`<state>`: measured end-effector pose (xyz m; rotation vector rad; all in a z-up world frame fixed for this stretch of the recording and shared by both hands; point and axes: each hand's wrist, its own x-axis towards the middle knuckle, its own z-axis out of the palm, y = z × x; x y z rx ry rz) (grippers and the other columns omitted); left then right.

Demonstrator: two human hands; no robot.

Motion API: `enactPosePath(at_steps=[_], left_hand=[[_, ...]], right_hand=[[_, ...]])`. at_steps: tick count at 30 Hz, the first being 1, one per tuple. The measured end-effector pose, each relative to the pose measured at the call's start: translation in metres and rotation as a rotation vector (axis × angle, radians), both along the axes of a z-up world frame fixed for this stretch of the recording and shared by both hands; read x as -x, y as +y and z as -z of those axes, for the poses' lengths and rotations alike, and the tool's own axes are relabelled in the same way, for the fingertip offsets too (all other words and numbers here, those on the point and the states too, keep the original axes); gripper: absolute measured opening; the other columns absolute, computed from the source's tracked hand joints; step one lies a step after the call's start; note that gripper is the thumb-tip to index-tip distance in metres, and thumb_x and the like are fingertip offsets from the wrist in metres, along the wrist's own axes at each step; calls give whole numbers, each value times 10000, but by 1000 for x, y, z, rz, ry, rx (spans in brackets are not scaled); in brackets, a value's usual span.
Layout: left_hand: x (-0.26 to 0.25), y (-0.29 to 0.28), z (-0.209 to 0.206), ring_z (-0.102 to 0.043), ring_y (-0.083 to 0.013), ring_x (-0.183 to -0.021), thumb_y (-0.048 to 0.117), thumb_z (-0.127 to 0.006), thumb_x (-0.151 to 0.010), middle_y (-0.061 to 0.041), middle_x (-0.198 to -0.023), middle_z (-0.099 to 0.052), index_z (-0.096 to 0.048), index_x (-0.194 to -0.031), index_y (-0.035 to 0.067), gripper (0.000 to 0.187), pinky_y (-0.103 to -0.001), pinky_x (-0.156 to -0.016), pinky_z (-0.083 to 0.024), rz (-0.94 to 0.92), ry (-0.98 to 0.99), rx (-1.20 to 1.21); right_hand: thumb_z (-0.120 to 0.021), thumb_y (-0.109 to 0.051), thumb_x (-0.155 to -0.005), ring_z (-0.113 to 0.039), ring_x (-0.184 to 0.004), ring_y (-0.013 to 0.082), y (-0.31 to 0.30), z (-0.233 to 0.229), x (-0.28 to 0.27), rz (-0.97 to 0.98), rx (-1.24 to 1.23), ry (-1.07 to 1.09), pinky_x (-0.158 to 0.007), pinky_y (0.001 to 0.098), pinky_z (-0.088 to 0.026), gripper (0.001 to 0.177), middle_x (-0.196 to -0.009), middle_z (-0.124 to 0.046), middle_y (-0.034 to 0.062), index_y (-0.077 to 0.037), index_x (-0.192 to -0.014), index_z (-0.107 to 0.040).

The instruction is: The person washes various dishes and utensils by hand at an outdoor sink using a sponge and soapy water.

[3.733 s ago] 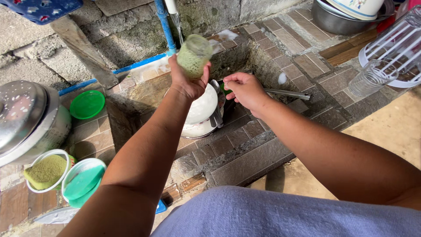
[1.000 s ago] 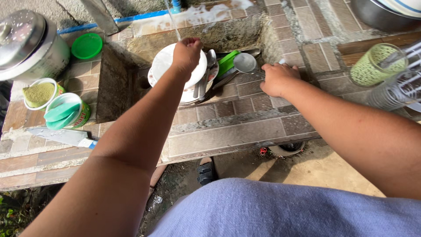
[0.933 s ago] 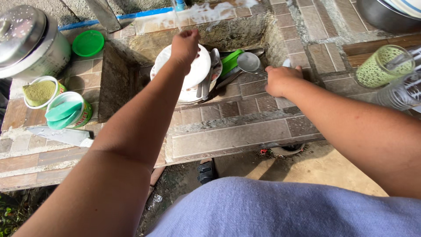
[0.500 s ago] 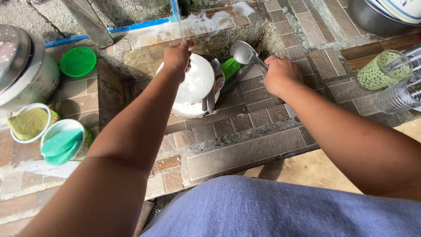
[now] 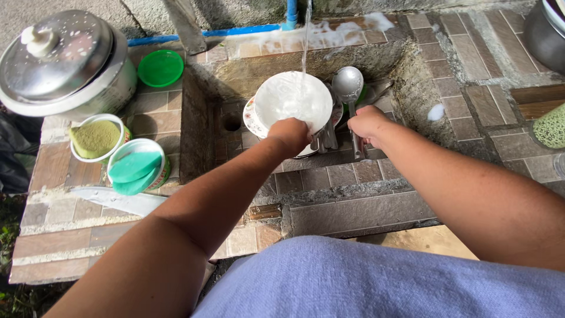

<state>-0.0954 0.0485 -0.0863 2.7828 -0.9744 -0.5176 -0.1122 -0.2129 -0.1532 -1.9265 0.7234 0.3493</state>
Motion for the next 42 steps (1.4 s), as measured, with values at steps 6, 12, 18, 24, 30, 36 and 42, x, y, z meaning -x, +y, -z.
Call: enactPosePath(at_steps=[6, 12, 18, 24, 30, 36, 42], left_hand=[[17, 2, -13, -734, -332, -917, 151, -592, -865, -122, -962, -753, -718, -1041, 132, 217, -472, -807, -570, -35, -298, 147], [45, -11, -62, -692, -395, -862, 283, -590, -983, -193, -906, -732, -727, -1066, 100, 244, -495, -754, -532, -337, -141, 479], [24, 1, -62, -688, -200, -942, 312, -618, -1006, -117, -1062, -757, -656, -1251, 27, 377, -335, -862, -554, -685, 358, 1394], [26, 53, -92, -678, -248, -972, 302, -575, -1009, -148, -1088, -720, -677, -1178, -11, 370, -400, -887, -554, -987, 515, 1754], [41, 68, -99, -695, -252, -925, 379, -595, -965, -144, -1046, -715, -692, -1159, 16, 422, -410, -828, -577, -1187, 408, 1609], [13, 37, -91, -698, -266, -943, 468, -607, -930, -165, -1077, -727, -702, -1205, -20, 569, -405, -817, -580, -1100, 396, 1474], [-50, -30, -111, -660, -327, -1128, 580, -600, -899, -217, -1293, -641, -573, -1346, -69, 788, -445, -913, -527, -1111, 434, 1316]], right_hand=[[-762, -187, -864, -585, -1152, 278, 17, -32, 19, -120, 323, -20, -950, 394, -493, 576, -1319, -585, 143, -65, -1381, -542], [-742, -223, -887, -661, -1032, 255, 26, -55, 4, -37, 371, -361, -905, 365, -520, 324, -1166, -673, 129, -45, -1157, -726], [-594, -181, -1002, -674, -849, 184, 34, -73, -49, 13, -147, -448, -737, 349, -524, 158, -907, -718, 27, -71, -1005, -707], [-580, -202, -1010, -702, -874, 157, 83, -128, -101, -113, -641, -313, -767, 310, -570, 139, -919, -721, 19, -98, -990, -670], [-583, -174, -1023, -672, -874, 161, 102, -168, -148, -76, -884, -339, -816, 306, -575, 153, -913, -684, 52, -51, -1052, -670], [-563, 39, -896, -707, -868, 162, 94, -219, -115, -250, -801, -403, -786, 303, -601, 248, -936, -710, 68, -51, -1088, -693], [-704, -126, -937, -652, -784, 66, 66, -280, -64, -436, -279, -559, -705, 256, -523, 131, -906, -714, -34, -141, -1064, -735]])
